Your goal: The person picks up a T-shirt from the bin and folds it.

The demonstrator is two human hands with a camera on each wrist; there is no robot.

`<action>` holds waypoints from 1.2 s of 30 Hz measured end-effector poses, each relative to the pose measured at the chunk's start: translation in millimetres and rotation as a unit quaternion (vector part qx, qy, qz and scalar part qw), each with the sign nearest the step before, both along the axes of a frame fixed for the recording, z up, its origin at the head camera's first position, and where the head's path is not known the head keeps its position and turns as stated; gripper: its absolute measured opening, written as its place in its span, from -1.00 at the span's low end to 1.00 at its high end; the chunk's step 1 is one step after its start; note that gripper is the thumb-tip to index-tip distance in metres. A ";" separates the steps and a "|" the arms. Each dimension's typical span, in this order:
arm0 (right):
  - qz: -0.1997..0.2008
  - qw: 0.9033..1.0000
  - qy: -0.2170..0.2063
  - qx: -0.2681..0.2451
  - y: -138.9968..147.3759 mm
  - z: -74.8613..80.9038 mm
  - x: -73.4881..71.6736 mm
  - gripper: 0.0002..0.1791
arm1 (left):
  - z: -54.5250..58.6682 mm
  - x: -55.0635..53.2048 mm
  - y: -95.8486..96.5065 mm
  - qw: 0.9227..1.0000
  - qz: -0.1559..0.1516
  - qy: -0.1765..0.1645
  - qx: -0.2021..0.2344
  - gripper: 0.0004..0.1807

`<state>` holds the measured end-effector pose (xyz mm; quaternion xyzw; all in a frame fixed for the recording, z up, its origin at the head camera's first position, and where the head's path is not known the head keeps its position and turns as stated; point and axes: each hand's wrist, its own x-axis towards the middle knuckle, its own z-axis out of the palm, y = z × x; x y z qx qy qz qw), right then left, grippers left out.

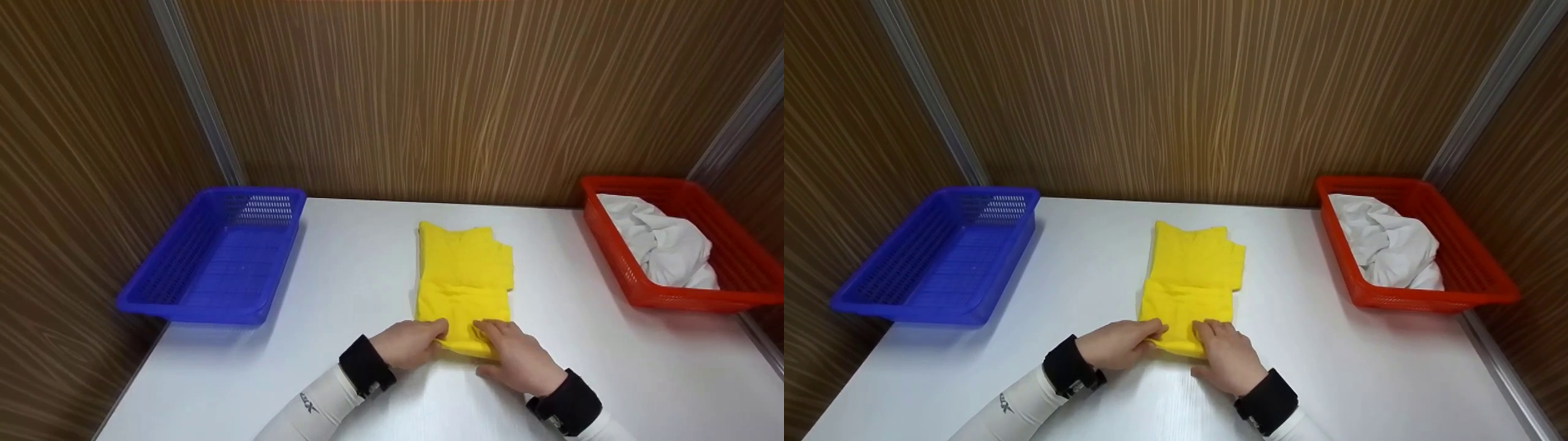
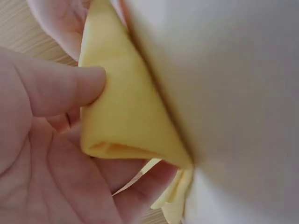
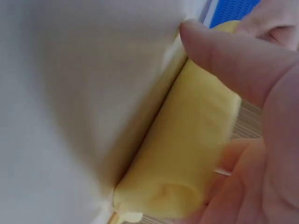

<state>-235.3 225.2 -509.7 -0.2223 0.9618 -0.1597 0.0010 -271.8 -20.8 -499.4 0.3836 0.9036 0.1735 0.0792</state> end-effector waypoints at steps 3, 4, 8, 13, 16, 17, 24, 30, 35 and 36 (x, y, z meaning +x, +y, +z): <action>0.034 0.998 0.058 0.018 -4.0 1.0 3.5 -0.42 | 7.1 -0.1 -3.9 0.999 -0.018 -0.045 0.015 -0.94; 0.050 0.996 0.074 0.023 -5.0 2.4 4.8 -0.51 | 9.3 -0.4 -5.4 0.998 -0.023 -0.062 0.022 -0.94; 0.098 0.992 0.081 0.011 -7.1 12.9 11.1 -0.71 | 13.5 -5.4 -10.3 0.987 -0.017 -0.132 0.086 -0.79; 0.121 0.992 0.022 -0.034 -4.9 32.8 22.1 -0.84 | 6.3 -15.8 -13.0 0.977 0.026 -0.157 0.145 -0.63; 0.126 0.991 0.008 -0.055 -2.0 46.0 27.2 -0.88 | -0.3 -20.4 -15.1 0.977 0.030 -0.168 0.125 -0.62; 0.126 0.990 0.007 -0.062 -1.1 50.6 27.9 -0.89 | -1.9 -21.3 -16.0 0.977 0.027 -0.174 0.120 -0.63; 0.092 0.992 -0.007 -0.083 1.3 87.5 3.4 -0.89 | -8.8 -29.2 -24.5 0.951 0.040 -0.254 0.171 -0.64; 0.016 0.993 -0.094 -0.066 1.1 104.3 -56.9 -0.81 | -16.2 -38.2 -28.0 0.884 0.110 -0.364 0.272 -0.10; -0.024 0.992 -0.119 -0.043 -2.0 101.4 -108.5 -0.77 | -20.2 -45.4 -24.1 0.848 0.139 -0.403 0.315 -0.07; -0.029 0.991 -0.122 -0.039 -2.9 99.7 -116.9 -0.77 | -20.8 -46.2 -22.9 0.843 0.146 -0.408 0.318 -0.17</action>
